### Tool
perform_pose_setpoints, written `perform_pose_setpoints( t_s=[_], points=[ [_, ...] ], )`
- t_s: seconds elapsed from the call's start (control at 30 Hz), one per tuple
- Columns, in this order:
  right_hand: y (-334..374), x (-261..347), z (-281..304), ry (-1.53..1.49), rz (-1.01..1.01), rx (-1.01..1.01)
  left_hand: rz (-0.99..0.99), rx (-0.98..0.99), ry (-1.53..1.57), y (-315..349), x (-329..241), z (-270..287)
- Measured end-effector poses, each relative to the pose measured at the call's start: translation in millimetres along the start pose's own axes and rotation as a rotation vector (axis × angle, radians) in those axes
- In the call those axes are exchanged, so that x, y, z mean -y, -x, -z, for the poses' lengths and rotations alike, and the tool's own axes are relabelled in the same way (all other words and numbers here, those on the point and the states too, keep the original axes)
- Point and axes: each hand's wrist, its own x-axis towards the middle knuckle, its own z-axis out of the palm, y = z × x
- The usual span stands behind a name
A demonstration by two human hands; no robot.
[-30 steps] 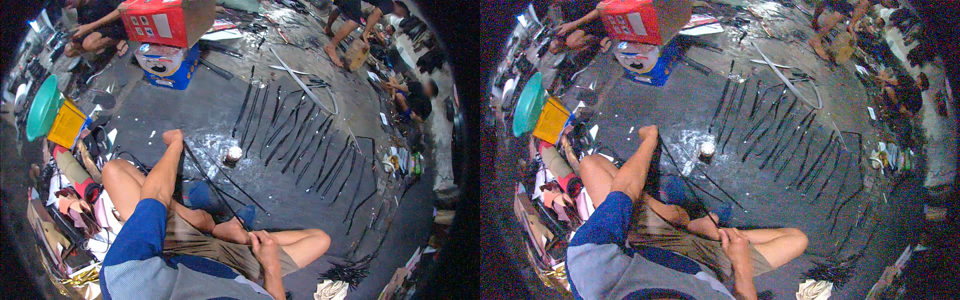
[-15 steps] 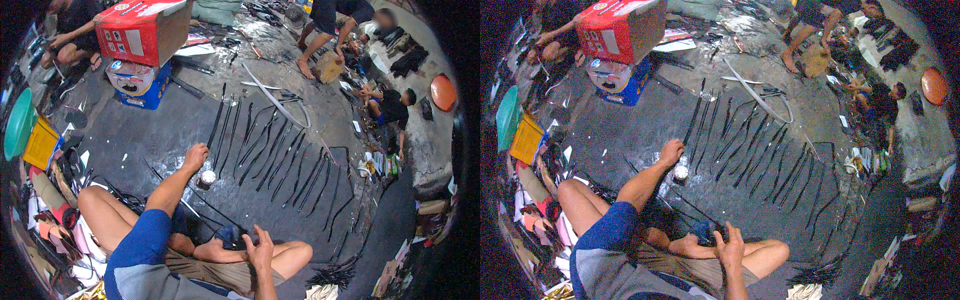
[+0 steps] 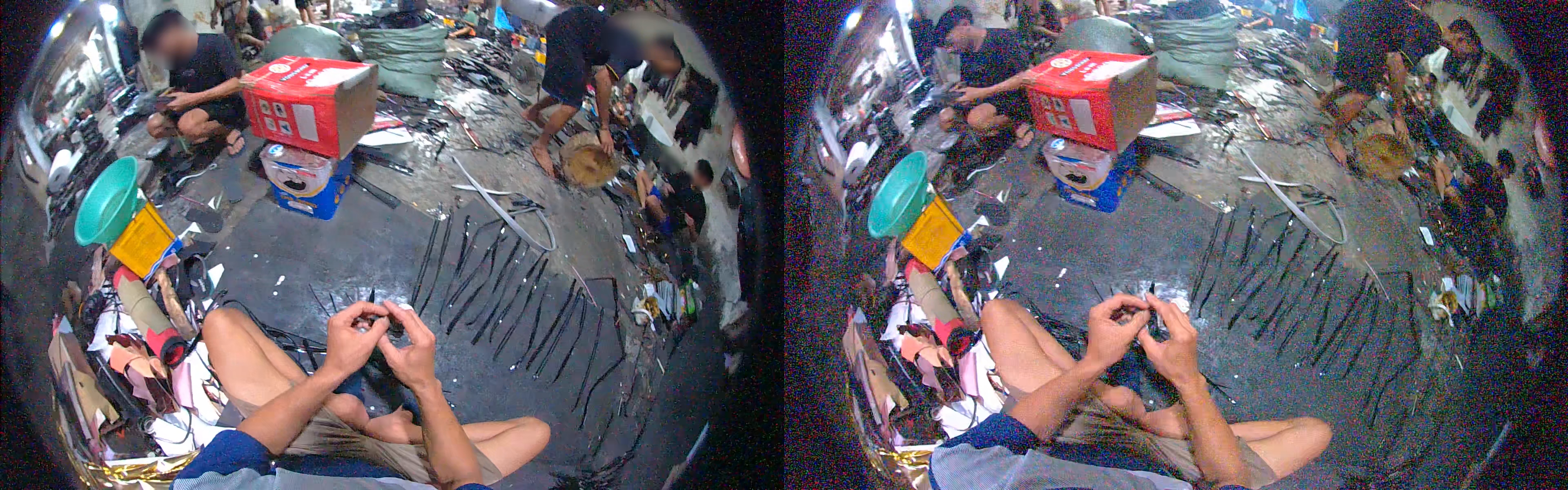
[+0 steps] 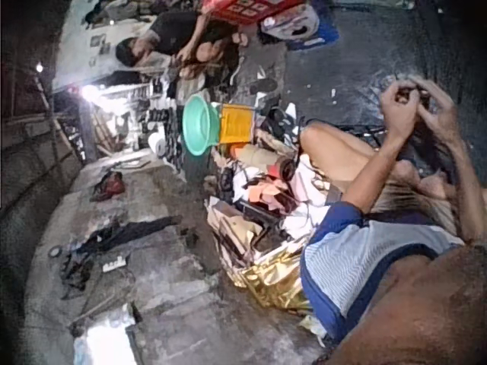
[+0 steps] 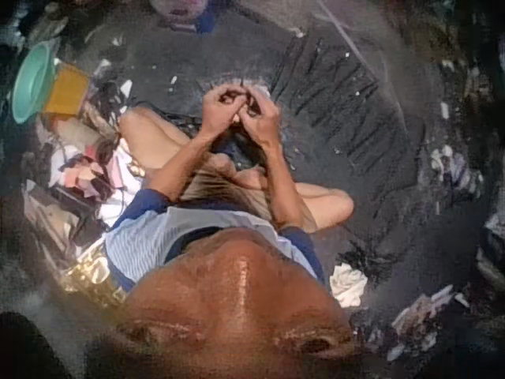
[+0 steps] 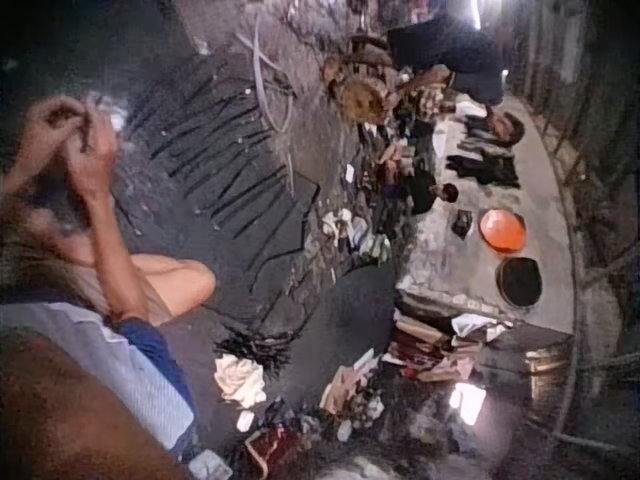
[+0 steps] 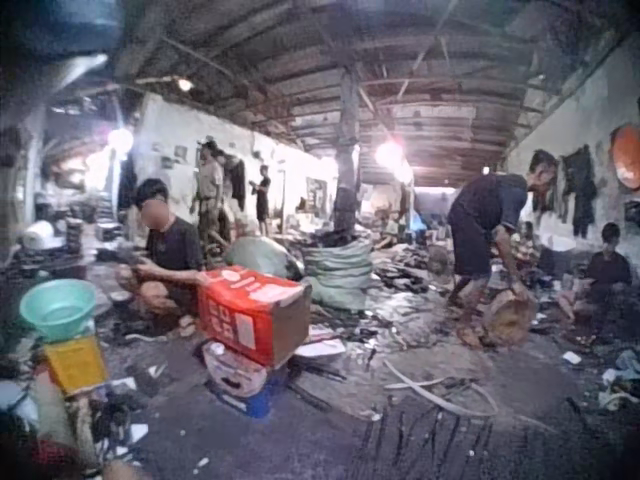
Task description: The person sits on the floor and repeatedly picks up black cables, dips them into a small container of white paste, and lays them out on the floor. The person handles the cables one at a time and arranges them in rows.
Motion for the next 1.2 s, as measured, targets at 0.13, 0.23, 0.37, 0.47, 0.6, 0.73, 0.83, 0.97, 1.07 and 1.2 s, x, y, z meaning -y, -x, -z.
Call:
perform_pose_setpoints(
  t_s=[0.13, 0.23, 0.37, 0.47, 0.6, 0.73, 0.83, 0.97, 1.07, 1.2],
  points=[
    [5.8, 21.5, -7.5, -0.003, 0.075, -0.02, 0.122, -0.024, 0.195, 17.9, -17.1, 23.0],
    [9.2, 31.4, -0.6, 0.018, 0.095, -0.015, 0.16, -0.008, 0.219, 22.3, -26.3, 30.2],
    [8.7, 44.9, 4.2, 0.038, 0.142, -0.025, 0.098, -0.021, 0.233, 20.4, -32.3, 34.6],
    [5.2, 58.3, 6.2, 0.044, 0.11, -0.028, 0.097, -0.019, 0.249, 19.5, -38.1, 37.7],
    [1.6, 67.4, 3.9, 0.079, 0.102, -0.03, 0.107, 0.009, 0.348, 16.1, -28.3, 43.3],
    [-6.6, 84.1, 0.7, 0.033, 0.136, -0.068, 0.194, 0.111, 0.784, 23.6, -37.8, 54.0],
    [-10.9, 93.5, -4.3, 0.013, 0.194, -0.086, 0.234, 0.044, 0.931, 28.0, -40.6, 51.6],
    [-11.7, 107.9, -13.8, 0.054, 0.259, -0.082, 0.199, 0.019, 0.912, 28.1, -45.9, 63.1],
    [-5.8, 118.6, -16.5, 0.07, 0.263, -0.056, 0.188, 0.03, 0.809, 27.4, -48.8, 72.8],
    [3.8, 122.3, -17.7, 0.079, 0.246, -0.058, 0.165, 0.059, 0.815, 27.6, -60.0, 79.0]
  ],
)
